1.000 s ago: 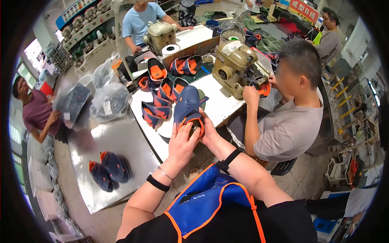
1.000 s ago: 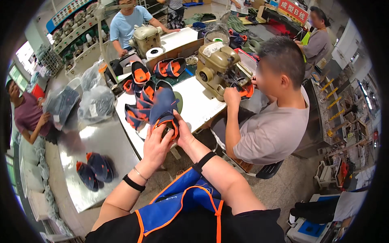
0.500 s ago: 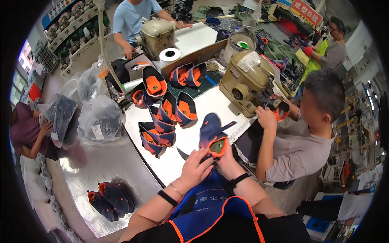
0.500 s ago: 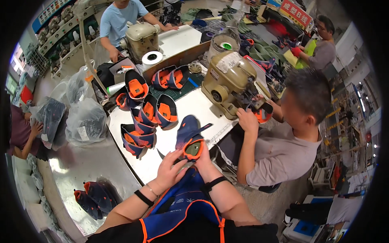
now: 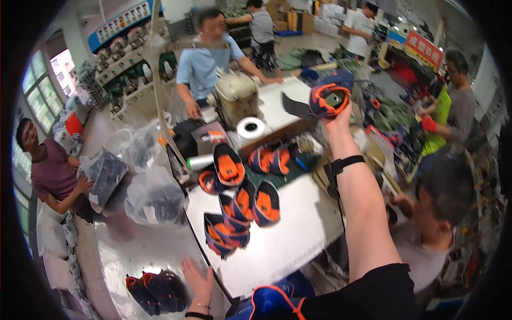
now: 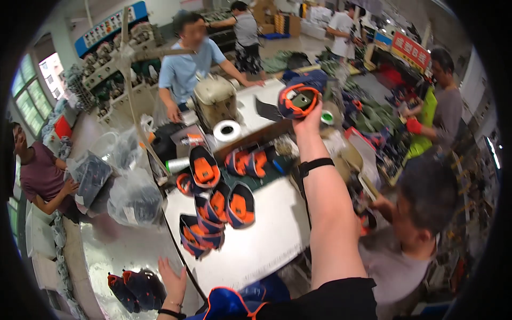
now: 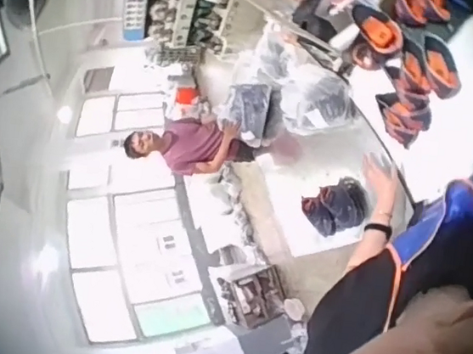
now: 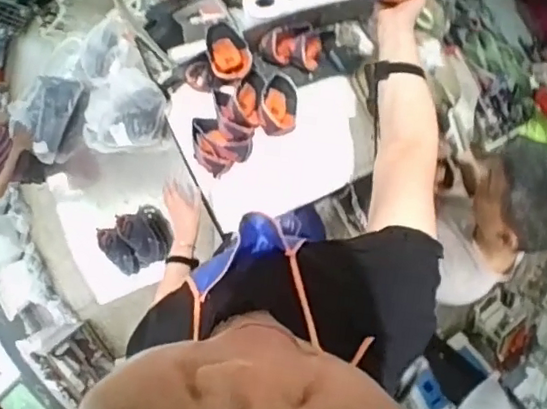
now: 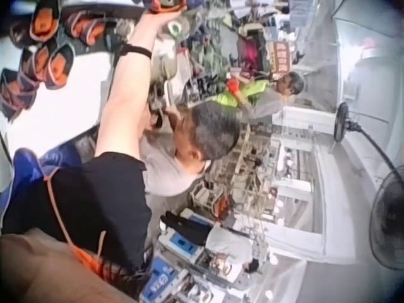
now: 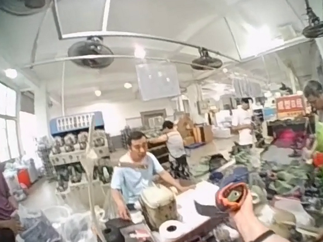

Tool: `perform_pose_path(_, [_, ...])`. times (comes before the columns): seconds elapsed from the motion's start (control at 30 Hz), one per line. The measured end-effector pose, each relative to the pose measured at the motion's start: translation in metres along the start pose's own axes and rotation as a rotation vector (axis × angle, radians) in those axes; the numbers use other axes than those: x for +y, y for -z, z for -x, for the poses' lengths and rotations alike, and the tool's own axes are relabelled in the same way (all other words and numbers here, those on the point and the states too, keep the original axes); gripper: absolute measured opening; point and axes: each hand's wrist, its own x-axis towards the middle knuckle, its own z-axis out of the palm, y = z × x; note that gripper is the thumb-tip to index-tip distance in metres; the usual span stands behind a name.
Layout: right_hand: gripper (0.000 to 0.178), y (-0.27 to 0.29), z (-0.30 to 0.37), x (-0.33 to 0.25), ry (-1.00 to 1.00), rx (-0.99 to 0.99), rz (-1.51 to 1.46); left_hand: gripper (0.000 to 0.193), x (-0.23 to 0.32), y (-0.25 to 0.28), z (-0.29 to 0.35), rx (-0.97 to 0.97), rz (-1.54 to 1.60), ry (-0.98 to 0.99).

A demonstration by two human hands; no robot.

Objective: Load shoe uppers onto a lasting machine and operate the machine to shape the heel.

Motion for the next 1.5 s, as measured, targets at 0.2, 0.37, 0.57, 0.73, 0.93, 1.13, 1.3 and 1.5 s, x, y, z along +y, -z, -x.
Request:
perform_pose_path(0.2, [0.041, 0.036, -0.109, 0.049, 0.053, 0.077, -0.057, 0.105, -0.027, -0.026, 0.001, -0.263, -0.202, 0.313])
perform_pose_path(0.37, [0.044, 0.081, -0.171, 0.088, -0.091, 0.234, -0.027, 0.112, -0.011, -0.027, -0.007, -0.431, -0.211, 0.300])
perform_pose_path(0.57, [0.052, 0.114, -0.224, 0.143, -0.308, 0.365, -0.003, 0.116, -0.016, -0.038, -0.012, -0.481, -0.263, 0.326])
perform_pose_path(0.73, [0.053, 0.132, -0.241, 0.190, -0.520, 0.523, 0.110, 0.122, -0.018, -0.039, -0.009, -0.457, -0.288, 0.400])
perform_pose_path(0.93, [0.055, 0.192, -0.262, 0.230, -0.281, 0.755, 0.231, 0.118, -0.020, -0.034, -0.005, -0.389, -0.299, 0.295])
perform_pose_path(1.13, [0.039, 0.191, -0.239, 0.223, -0.063, 0.624, 0.033, 0.117, -0.033, -0.039, -0.004, -0.363, -0.287, 0.246])
perform_pose_path(1.3, [0.029, 0.095, -0.140, 0.191, 0.163, 0.663, 0.188, 0.114, -0.037, -0.042, -0.007, -0.377, -0.275, 0.211])
perform_pose_path(1.5, [0.021, 0.018, 0.108, 0.165, 0.011, 0.294, 0.178, 0.097, -0.048, -0.031, -0.005, -0.456, -0.215, 0.218])
